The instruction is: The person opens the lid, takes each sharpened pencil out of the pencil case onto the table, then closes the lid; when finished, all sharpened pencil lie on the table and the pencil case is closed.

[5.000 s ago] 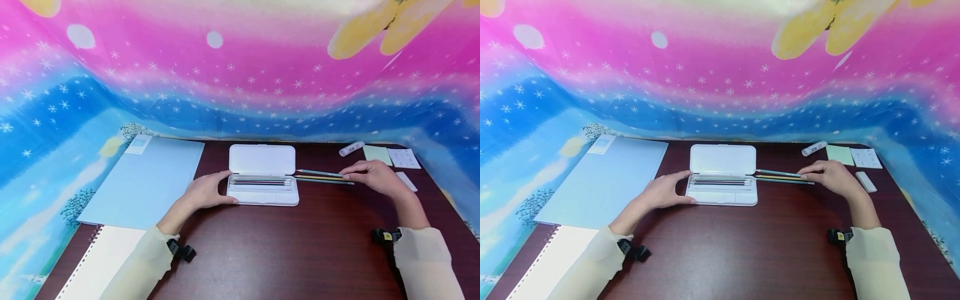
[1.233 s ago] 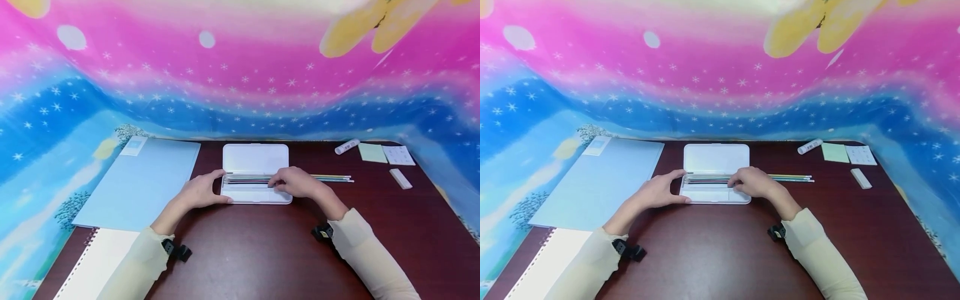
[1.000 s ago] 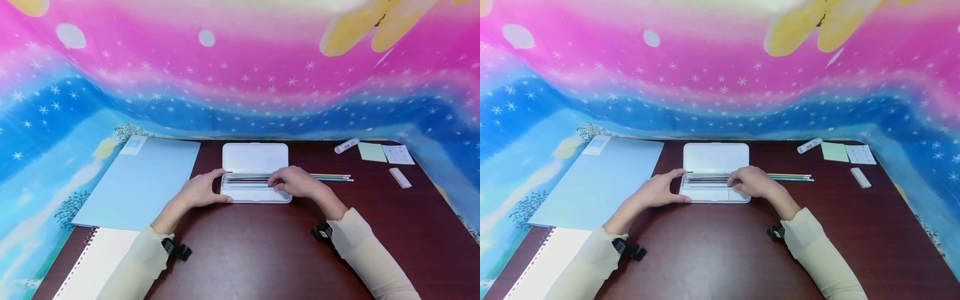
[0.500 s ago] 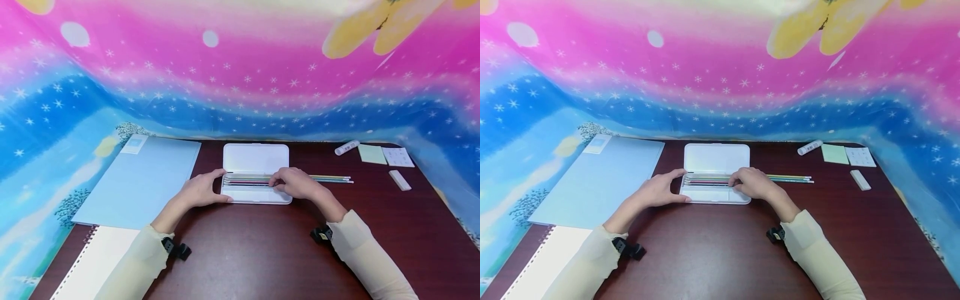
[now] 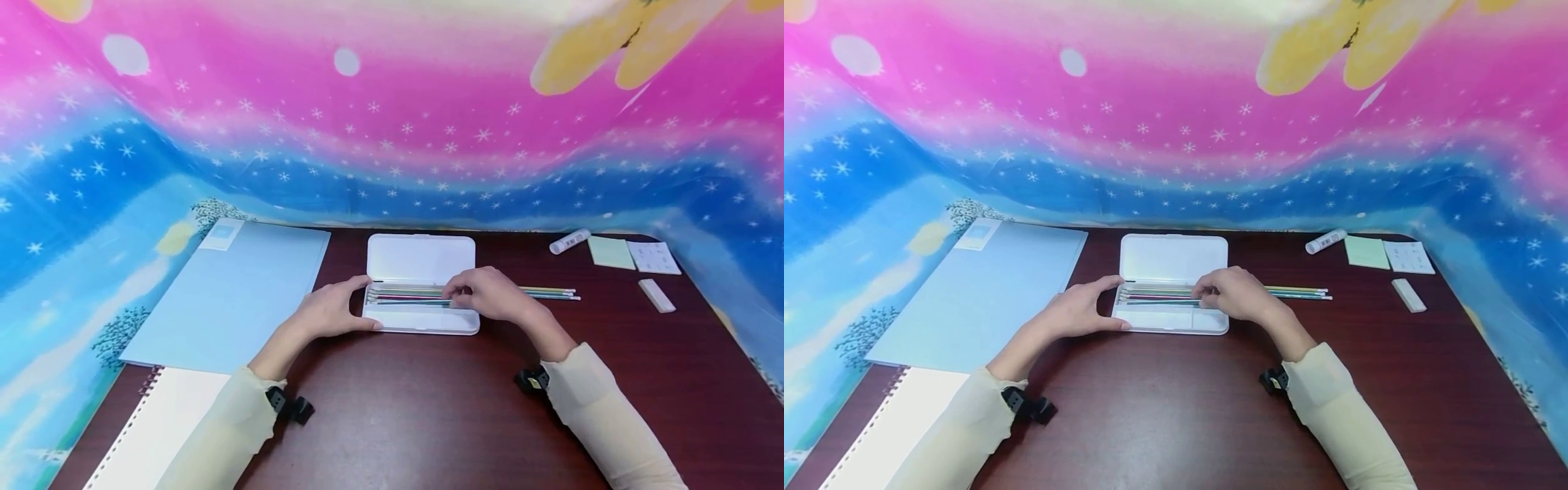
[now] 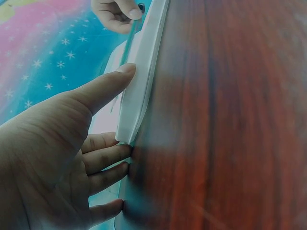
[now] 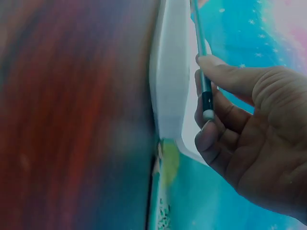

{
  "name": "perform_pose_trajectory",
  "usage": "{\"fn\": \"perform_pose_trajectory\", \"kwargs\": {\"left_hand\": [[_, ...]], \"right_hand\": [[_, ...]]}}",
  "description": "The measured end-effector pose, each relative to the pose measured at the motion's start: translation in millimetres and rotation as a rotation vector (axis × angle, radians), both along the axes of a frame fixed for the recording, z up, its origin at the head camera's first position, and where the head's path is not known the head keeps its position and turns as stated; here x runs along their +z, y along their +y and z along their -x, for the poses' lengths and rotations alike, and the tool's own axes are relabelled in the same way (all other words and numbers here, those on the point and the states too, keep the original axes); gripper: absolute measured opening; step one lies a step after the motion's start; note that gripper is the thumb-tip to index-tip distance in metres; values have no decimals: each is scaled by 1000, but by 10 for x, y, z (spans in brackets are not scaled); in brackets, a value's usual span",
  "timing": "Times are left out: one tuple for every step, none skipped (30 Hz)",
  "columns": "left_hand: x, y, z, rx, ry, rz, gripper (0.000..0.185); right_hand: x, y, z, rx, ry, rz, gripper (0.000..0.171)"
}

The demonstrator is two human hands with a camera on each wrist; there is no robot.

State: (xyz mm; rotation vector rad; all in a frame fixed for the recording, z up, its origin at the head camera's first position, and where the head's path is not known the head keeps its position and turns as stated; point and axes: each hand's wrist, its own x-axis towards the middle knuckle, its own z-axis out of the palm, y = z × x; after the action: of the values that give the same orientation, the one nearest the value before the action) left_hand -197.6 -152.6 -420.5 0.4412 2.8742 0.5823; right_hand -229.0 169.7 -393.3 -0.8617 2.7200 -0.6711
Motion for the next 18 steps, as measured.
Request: {"fn": "perform_pose_trajectory", "kwargs": {"left_hand": [[2,1,0,0,0,-1,98],[4,1,1,1,1,1,98],[3,1,2,0,3,2,98],[4,1,2,-1,5,4,98],[3,1,2,-2,8,5,98],[0,2,4,-2,9,7,98],[-1,4,4,1,7,8,98],[-2,5,4,1,8,8,98],[-5,6,4,-1,9,6,98],[-5,8,4,-2,10,4,98],[-6,9,3,-2,11,3,98],[-7,9,4,-1,10,2,98],[-7,9,2,-2,12,0,98],[-6,9,1,-3,11,0,98],[-7,9,1,-2,11,0,98],[-5,8,-3,-3,11,1,98],[-4,7,-3,-3,11,2,98],[-3,7,-4,-1,9,2,98]], "right_hand": [[9,24,6,0,5,8,17],[20,47,11,1,9,17,18],[31,74,14,5,11,26,19],[41,100,17,5,12,32,19],[52,125,20,7,14,38,19],[60,151,22,7,15,46,19],[66,180,24,3,18,50,19],[72,209,26,-2,21,56,18],[77,238,28,-9,26,60,19],[80,267,31,-19,29,63,19],[84,297,32,-26,32,67,19],[88,328,33,-35,37,70,20],[92,359,35,-42,44,71,20],[98,389,37,-46,52,73,20],[105,417,39,-50,58,74,20],[108,447,40,-58,60,74,20],[114,475,41,-65,62,74,20],[121,503,41,-72,64,72,20]]}}
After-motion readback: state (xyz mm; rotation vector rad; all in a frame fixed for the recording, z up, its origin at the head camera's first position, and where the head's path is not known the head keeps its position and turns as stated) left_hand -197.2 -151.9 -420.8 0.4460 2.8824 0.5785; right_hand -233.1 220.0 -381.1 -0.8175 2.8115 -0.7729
